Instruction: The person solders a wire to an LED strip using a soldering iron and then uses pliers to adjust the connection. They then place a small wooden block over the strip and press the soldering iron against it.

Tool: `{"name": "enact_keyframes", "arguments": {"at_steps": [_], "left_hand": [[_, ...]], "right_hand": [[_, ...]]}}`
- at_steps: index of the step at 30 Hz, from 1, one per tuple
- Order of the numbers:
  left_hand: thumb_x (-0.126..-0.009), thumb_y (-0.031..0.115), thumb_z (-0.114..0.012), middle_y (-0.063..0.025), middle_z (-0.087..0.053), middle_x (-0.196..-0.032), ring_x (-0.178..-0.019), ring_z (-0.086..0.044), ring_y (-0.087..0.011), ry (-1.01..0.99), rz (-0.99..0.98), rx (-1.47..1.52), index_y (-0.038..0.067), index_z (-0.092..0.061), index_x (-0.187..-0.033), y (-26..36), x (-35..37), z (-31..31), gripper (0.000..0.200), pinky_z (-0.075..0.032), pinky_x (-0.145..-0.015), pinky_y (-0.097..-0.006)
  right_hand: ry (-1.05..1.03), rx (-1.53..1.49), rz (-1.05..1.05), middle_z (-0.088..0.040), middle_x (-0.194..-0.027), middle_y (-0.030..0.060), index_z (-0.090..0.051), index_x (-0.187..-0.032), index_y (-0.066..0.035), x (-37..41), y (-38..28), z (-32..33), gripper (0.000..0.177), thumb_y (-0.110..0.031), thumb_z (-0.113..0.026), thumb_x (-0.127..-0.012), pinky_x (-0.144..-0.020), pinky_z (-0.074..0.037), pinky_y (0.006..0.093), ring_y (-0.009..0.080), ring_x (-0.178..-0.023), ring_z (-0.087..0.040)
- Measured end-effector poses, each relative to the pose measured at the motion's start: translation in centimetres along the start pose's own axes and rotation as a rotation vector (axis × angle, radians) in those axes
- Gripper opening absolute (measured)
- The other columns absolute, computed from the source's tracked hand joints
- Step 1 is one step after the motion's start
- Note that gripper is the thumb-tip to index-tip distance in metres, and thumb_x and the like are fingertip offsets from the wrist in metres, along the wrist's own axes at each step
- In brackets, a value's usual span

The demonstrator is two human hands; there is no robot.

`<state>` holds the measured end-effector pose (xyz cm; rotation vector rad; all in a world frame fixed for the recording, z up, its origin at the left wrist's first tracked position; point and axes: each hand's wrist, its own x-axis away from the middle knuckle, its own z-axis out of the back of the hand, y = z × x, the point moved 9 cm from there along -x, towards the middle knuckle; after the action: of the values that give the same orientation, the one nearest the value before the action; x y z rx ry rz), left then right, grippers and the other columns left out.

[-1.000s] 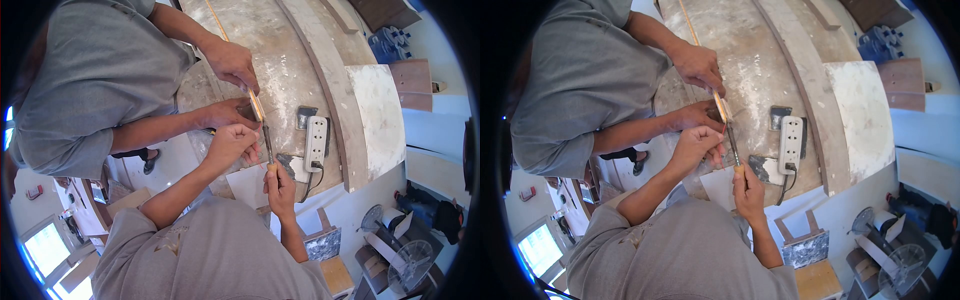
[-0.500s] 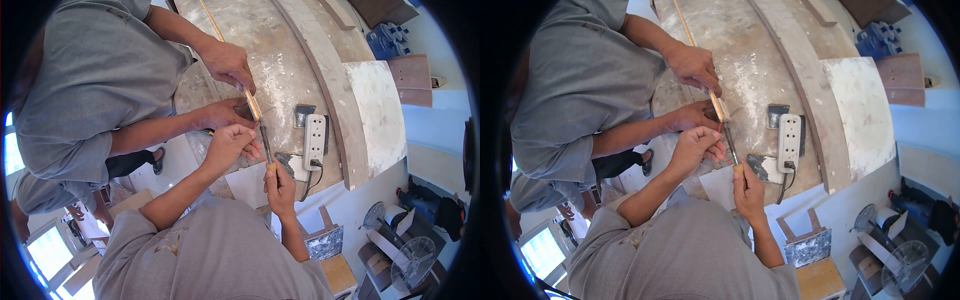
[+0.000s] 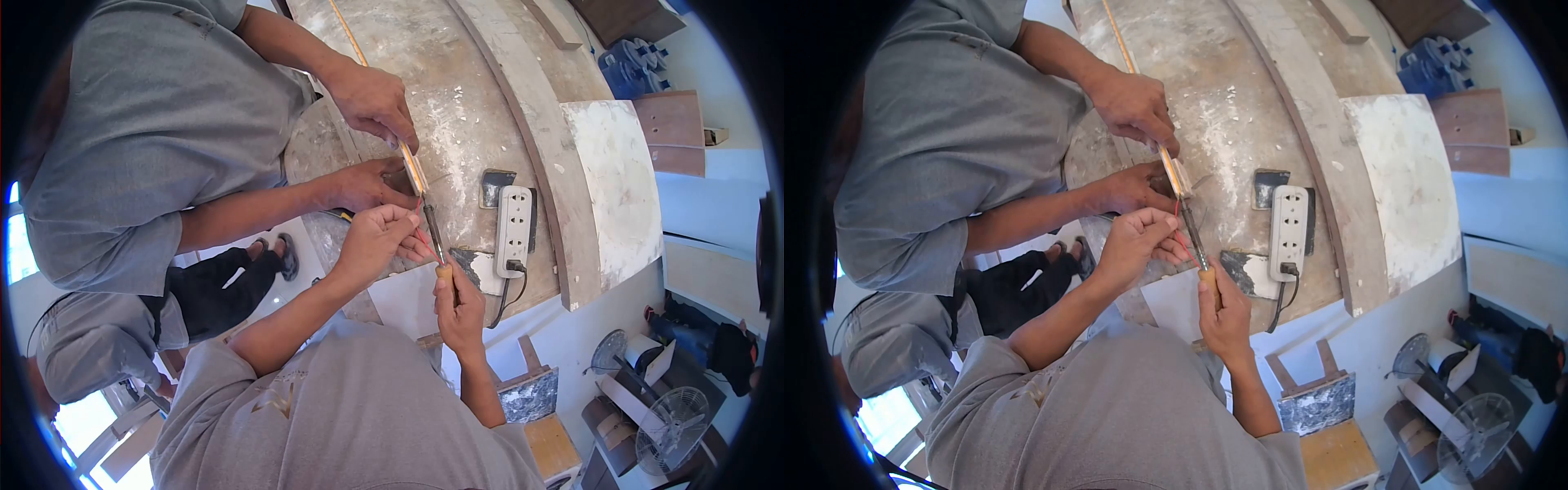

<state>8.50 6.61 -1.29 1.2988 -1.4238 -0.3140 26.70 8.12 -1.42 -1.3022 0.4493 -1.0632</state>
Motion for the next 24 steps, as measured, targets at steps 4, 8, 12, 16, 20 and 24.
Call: {"name": "enact_keyframes", "arguments": {"at_steps": [4, 8, 12, 16, 20, 24], "left_hand": [[-0.105, 0.017, -0.057, -0.0142, -0.072, -0.091, -0.073, -0.073, -0.0164, 0.010, 0.003, 0.003, -0.005, -0.064, -0.100, 0.07, 0.09, -0.04, 0.023, -0.061, -0.066, -0.0258], [-0.105, 0.017, -0.057, -0.0142, -0.072, -0.090, -0.073, -0.073, -0.0168, 0.013, 0.014, 0.004, -0.004, -0.063, -0.100, -0.16, -0.03, 0.13, 0.023, -0.061, -0.067, -0.0264], [-0.106, 0.017, -0.056, -0.0138, -0.072, -0.090, -0.074, -0.073, -0.0167, 0.010, 0.015, 0.000, -0.004, -0.063, -0.099, -0.04, -0.03, 0.01, 0.023, -0.061, -0.067, -0.0265], [-0.106, 0.017, -0.056, -0.0134, -0.072, -0.090, -0.074, -0.073, -0.0163, 0.000, 0.009, 0.005, -0.004, -0.064, -0.099, 0.06, -0.03, -0.14, 0.024, -0.061, -0.067, -0.0261], [-0.106, 0.018, -0.056, -0.0131, -0.072, -0.090, -0.074, -0.073, -0.0158, -0.003, 0.000, 0.016, -0.004, -0.064, -0.098, 0.06, -0.04, -0.24, 0.024, -0.061, -0.067, -0.0255], [-0.106, 0.018, -0.057, -0.0130, -0.072, -0.090, -0.073, -0.073, -0.0149, 0.001, 0.000, 0.010, -0.004, -0.065, -0.099, 0.16, 0.04, -0.24, 0.024, -0.061, -0.066, -0.0252]], "right_hand": [[-0.002, 0.003, -0.007, -0.070, -0.117, 0.0272, -0.060, -0.133, 0.008, -0.12, -0.07, 0.04, 0.038, -0.010, -0.060, -0.100, -0.093, -0.053, 0.0382, 0.0349, -0.106, -0.071], [-0.001, 0.019, 0.003, -0.070, -0.118, 0.0270, -0.060, -0.133, 0.008, -0.24, -0.48, 0.19, 0.038, -0.010, -0.060, -0.099, -0.093, -0.053, 0.0385, 0.0356, -0.106, -0.071], [-0.007, 0.047, 0.013, -0.070, -0.118, 0.0263, -0.060, -0.133, 0.008, -0.52, -0.63, 0.28, 0.038, -0.010, -0.060, -0.100, -0.094, -0.052, 0.0386, 0.0359, -0.107, -0.071], [-0.006, 0.046, 0.011, -0.070, -0.118, 0.0260, -0.060, -0.133, 0.008, -0.58, -0.68, 0.31, 0.038, -0.010, -0.060, -0.100, -0.094, -0.052, 0.0385, 0.0357, -0.107, -0.070], [-0.006, 0.041, 0.009, -0.070, -0.118, 0.0259, -0.060, -0.133, 0.007, -0.52, -0.47, 0.30, 0.038, -0.010, -0.061, -0.099, -0.094, -0.052, 0.0383, 0.0356, -0.107, -0.071], [-0.004, 0.046, 0.015, -0.070, -0.117, 0.0256, -0.060, -0.133, 0.007, -0.58, -0.76, 0.34, 0.038, -0.010, -0.061, -0.099, -0.094, -0.053, 0.0381, 0.0353, -0.106, -0.071]]}}
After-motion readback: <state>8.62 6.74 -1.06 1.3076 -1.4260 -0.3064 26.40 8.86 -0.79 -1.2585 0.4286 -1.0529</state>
